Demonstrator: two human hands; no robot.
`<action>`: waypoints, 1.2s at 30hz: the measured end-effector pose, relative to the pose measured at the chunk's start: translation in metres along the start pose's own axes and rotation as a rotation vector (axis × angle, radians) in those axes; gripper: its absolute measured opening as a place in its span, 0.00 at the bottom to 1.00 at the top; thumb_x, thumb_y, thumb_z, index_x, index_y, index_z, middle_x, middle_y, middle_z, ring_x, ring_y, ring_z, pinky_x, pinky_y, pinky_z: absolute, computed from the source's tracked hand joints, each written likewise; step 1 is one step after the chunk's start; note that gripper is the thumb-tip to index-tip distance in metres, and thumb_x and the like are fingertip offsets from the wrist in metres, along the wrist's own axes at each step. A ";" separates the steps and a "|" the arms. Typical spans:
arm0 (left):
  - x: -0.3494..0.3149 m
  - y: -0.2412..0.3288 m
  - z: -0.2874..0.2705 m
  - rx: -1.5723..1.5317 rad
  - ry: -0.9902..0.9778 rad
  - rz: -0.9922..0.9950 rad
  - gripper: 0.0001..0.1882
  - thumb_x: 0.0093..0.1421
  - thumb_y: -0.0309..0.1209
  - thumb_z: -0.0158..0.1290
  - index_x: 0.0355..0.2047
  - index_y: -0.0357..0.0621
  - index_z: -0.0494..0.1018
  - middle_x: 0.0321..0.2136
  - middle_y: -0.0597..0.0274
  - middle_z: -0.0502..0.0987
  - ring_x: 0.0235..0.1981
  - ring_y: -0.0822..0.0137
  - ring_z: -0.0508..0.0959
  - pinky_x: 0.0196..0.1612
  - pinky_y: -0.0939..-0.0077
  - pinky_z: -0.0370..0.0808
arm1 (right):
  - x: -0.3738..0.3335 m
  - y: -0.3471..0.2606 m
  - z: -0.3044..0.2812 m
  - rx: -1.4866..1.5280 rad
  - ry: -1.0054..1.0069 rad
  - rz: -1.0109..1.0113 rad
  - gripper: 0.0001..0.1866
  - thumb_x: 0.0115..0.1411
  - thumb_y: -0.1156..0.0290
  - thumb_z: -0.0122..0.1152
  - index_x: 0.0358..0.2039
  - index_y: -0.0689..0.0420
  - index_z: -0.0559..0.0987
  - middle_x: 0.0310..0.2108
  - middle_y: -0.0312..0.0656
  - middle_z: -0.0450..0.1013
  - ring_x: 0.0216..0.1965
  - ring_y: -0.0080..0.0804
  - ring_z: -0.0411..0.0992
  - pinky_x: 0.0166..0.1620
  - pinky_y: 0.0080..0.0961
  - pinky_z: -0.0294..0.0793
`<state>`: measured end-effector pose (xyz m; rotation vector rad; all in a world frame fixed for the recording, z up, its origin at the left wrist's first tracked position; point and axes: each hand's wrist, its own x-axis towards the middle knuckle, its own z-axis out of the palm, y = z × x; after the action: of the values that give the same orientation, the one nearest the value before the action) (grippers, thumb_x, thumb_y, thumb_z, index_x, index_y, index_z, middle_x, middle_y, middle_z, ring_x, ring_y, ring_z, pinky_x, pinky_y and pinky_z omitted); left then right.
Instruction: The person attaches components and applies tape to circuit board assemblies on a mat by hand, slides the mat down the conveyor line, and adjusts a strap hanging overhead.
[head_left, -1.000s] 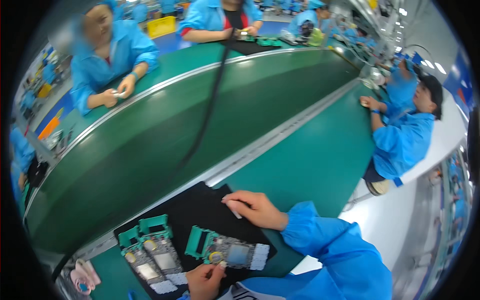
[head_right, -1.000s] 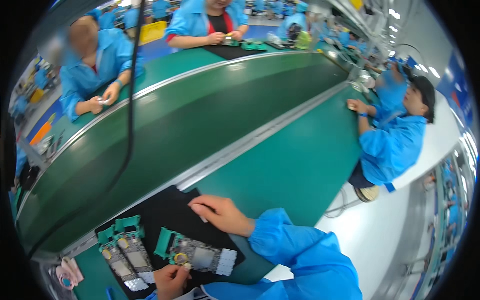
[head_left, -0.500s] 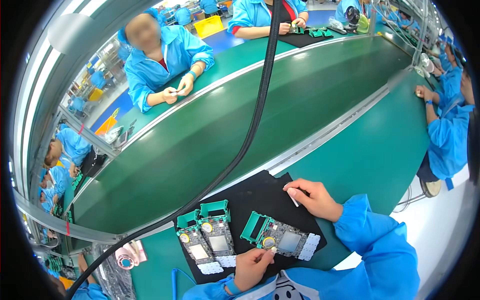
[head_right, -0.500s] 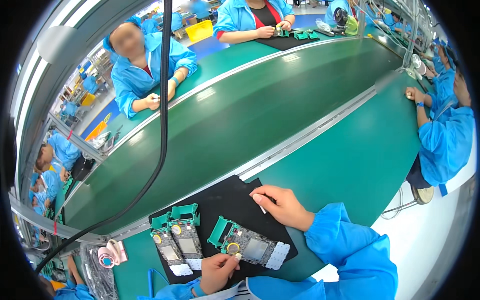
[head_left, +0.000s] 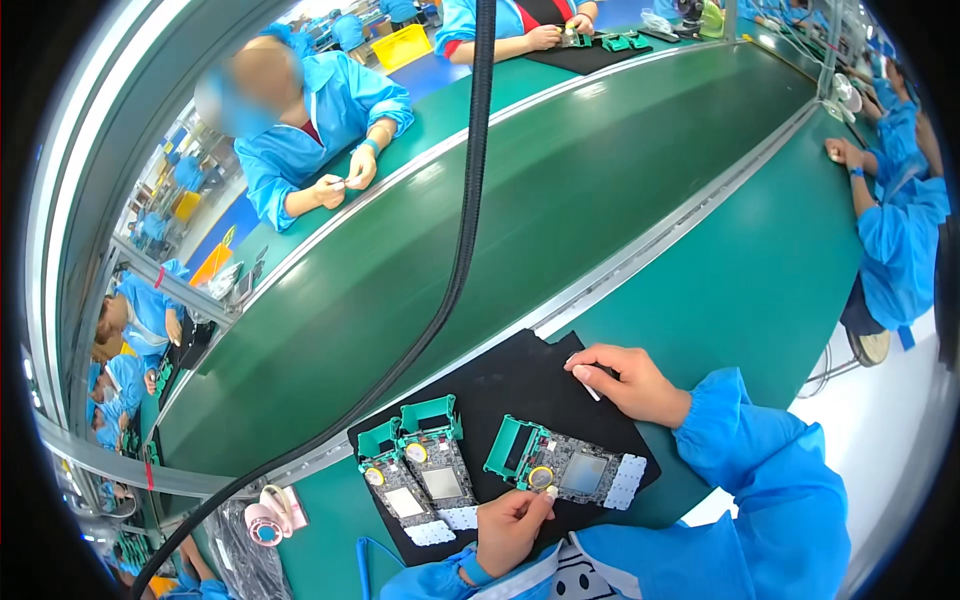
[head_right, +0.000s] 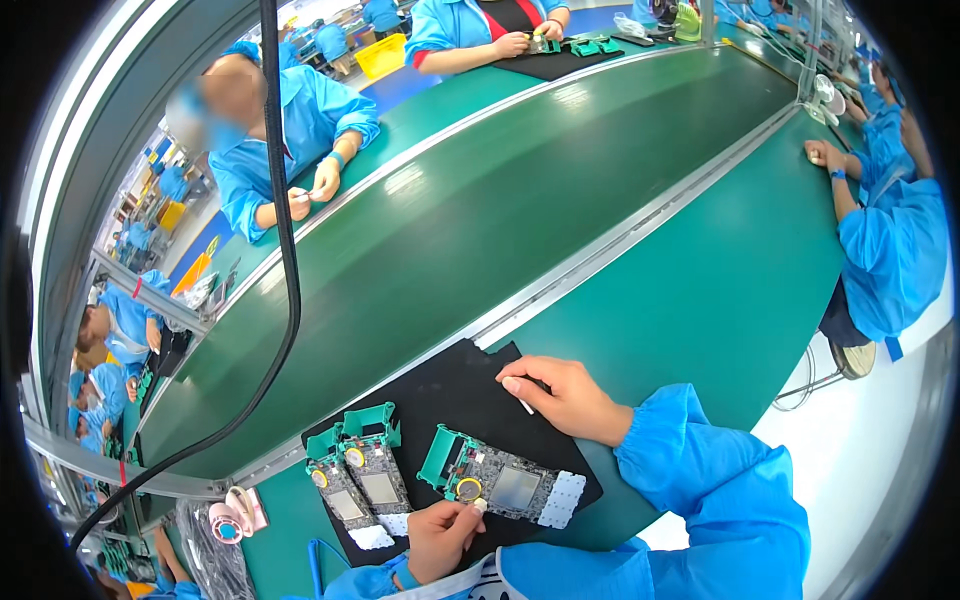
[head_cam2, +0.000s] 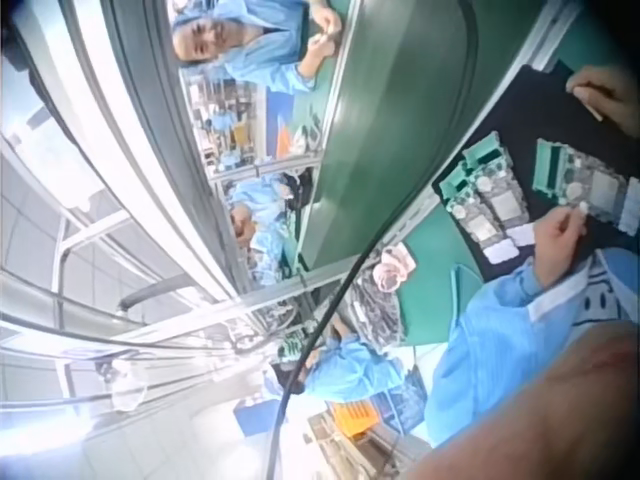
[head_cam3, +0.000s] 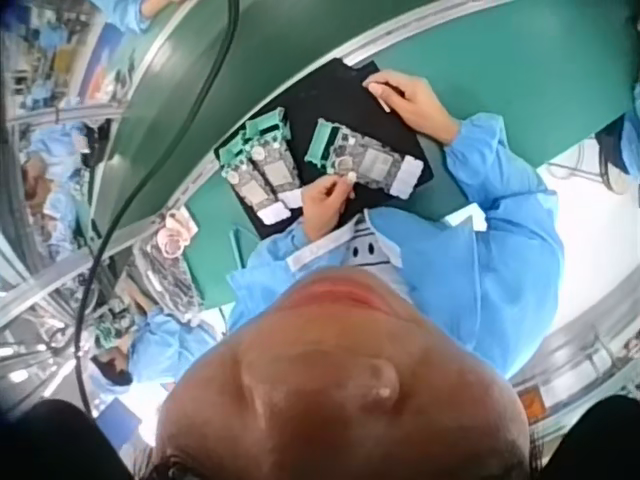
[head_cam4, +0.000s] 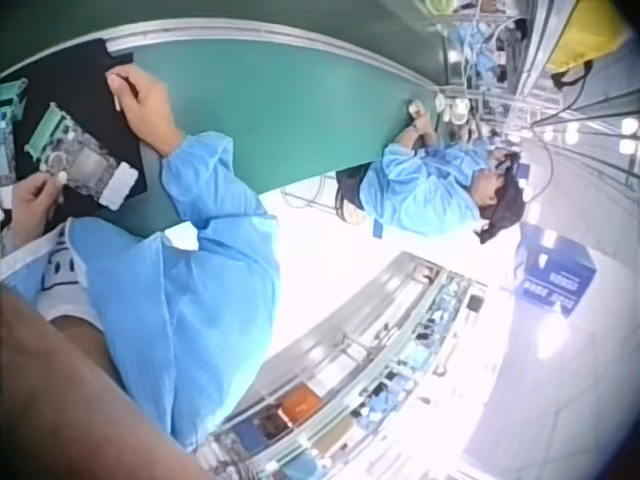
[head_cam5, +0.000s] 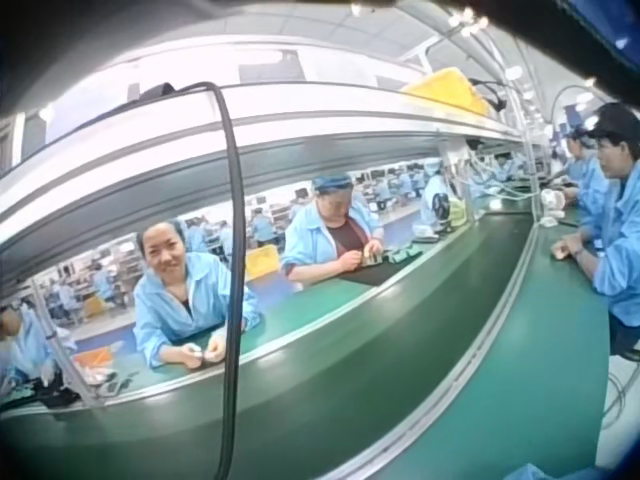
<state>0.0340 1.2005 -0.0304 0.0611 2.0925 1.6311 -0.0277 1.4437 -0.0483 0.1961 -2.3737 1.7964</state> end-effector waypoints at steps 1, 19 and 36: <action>0.000 -0.001 0.000 0.006 0.002 0.005 0.12 0.58 0.28 0.54 0.20 0.33 0.74 0.11 0.68 0.70 0.11 0.82 0.64 0.15 0.87 0.57 | 0.000 0.001 0.001 0.006 0.008 -0.017 0.10 0.61 0.67 0.54 0.39 0.58 0.77 0.29 0.40 0.74 0.30 0.27 0.71 0.34 0.22 0.71; 0.002 0.017 -0.001 -0.028 -0.095 -0.121 0.14 0.60 0.30 0.50 0.22 0.34 0.75 0.11 0.68 0.69 0.12 0.82 0.63 0.16 0.86 0.57 | 0.000 -0.007 -0.003 0.006 -0.025 0.046 0.12 0.61 0.71 0.52 0.44 0.59 0.75 0.39 0.42 0.74 0.40 0.29 0.73 0.45 0.24 0.70; 0.020 0.011 0.010 -0.277 0.097 -0.020 0.14 0.63 0.31 0.47 0.24 0.34 0.74 0.12 0.64 0.71 0.10 0.82 0.65 0.14 0.88 0.57 | -0.097 -0.045 0.064 -0.123 0.224 -0.044 0.12 0.57 0.77 0.57 0.43 0.60 0.73 0.35 0.43 0.72 0.36 0.28 0.72 0.39 0.22 0.71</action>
<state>0.0175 1.2190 -0.0290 -0.1322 1.9080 1.9295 0.0733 1.3705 -0.0429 0.0294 -2.2916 1.5571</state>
